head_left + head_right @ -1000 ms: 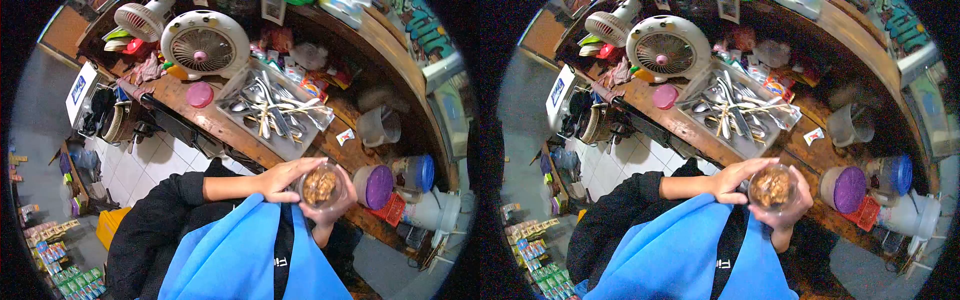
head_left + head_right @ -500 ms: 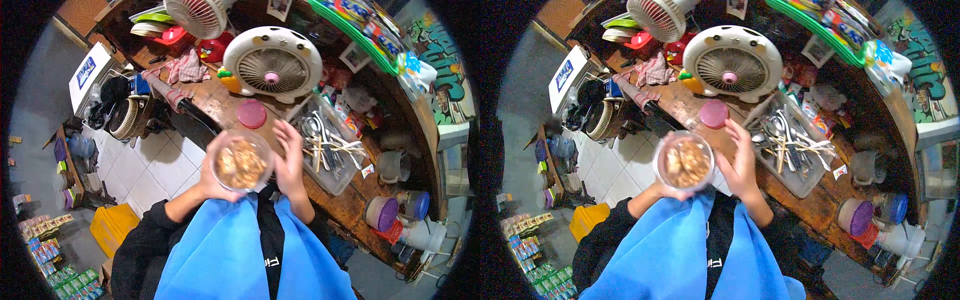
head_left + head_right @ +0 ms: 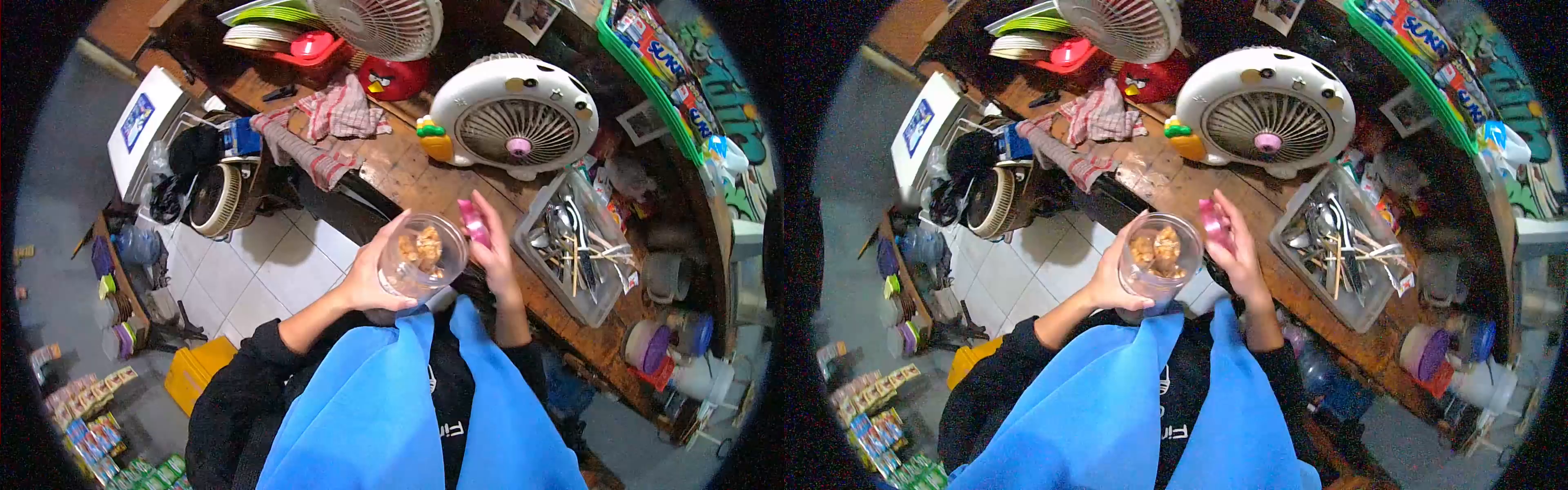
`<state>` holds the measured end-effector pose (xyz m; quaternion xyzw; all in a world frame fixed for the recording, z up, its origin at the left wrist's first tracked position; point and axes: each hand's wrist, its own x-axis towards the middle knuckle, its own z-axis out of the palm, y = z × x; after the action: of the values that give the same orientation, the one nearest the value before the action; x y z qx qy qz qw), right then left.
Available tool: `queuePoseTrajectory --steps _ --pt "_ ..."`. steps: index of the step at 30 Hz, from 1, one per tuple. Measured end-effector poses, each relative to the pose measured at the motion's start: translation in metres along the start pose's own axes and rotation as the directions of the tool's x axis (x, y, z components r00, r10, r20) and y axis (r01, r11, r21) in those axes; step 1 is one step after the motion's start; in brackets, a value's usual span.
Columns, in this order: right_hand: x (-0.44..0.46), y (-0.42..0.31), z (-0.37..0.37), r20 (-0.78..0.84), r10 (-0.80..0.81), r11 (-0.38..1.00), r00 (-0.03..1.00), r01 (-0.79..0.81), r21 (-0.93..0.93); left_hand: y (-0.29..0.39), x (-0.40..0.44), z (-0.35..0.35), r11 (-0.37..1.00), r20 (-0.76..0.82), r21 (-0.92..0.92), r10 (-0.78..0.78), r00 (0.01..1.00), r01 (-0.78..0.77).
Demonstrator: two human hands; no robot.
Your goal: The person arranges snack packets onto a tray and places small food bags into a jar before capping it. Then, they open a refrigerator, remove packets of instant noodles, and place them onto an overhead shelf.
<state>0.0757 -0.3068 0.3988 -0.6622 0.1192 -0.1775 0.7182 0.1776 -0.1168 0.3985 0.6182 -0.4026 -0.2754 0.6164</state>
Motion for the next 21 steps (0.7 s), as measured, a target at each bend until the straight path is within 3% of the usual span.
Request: queuePoseTrajectory --steps 1,2,3,4,7,8,11,15,17,21 --pt "-0.011 -0.022 0.005 0.006 0.018 0.959 1.0 -0.019 0.283 0.002 0.006 0.003 1.0 0.023 -0.017 -0.003 1.0 0.003" --pt "-0.016 -0.034 -0.001 0.072 -0.104 0.995 0.992 0.102 0.018 0.005 0.013 0.007 0.998 0.1 0.058 -0.021 0.995 0.015" --pt "-0.024 -0.046 -0.009 0.163 -0.191 0.943 0.968 0.227 -0.244 0.009 0.02 0.014 0.991 0.183 0.131 -0.039 0.982 0.015" --pt "-0.029 -0.067 -0.01 0.228 -0.179 0.824 0.957 0.272 -0.497 0.014 0.026 0.023 0.986 0.207 0.157 0.026 0.978 -0.059" --pt "-0.053 -0.091 -0.015 0.115 -0.141 0.727 0.983 0.181 -0.662 0.02 0.043 0.051 0.978 0.382 0.142 0.086 0.92 -0.15" --pt "-0.063 -0.1 -0.019 0.071 -0.153 0.713 0.986 0.16 -0.683 0.023 0.048 0.061 0.968 0.382 0.066 0.199 0.902 -0.241" --pt "-0.095 -0.113 -0.034 0.012 -0.181 0.68 0.983 0.134 -0.721 0.03 0.06 0.088 0.968 0.552 -0.043 0.228 0.802 -0.245" --pt "-0.142 -0.134 -0.052 -0.052 -0.228 0.705 0.972 0.128 -0.697 0.048 0.072 0.128 0.963 0.742 -0.234 0.264 0.616 -0.131" --pt "-0.163 -0.141 -0.06 -0.121 -0.326 0.7 0.938 0.153 -0.698 0.059 0.081 0.15 0.931 0.761 -0.276 0.363 0.538 -0.239" --pt "-0.202 -0.147 -0.086 -0.158 -0.457 0.696 0.876 0.241 -0.677 0.077 0.082 0.2 0.921 0.817 -0.352 0.391 0.424 -0.169"
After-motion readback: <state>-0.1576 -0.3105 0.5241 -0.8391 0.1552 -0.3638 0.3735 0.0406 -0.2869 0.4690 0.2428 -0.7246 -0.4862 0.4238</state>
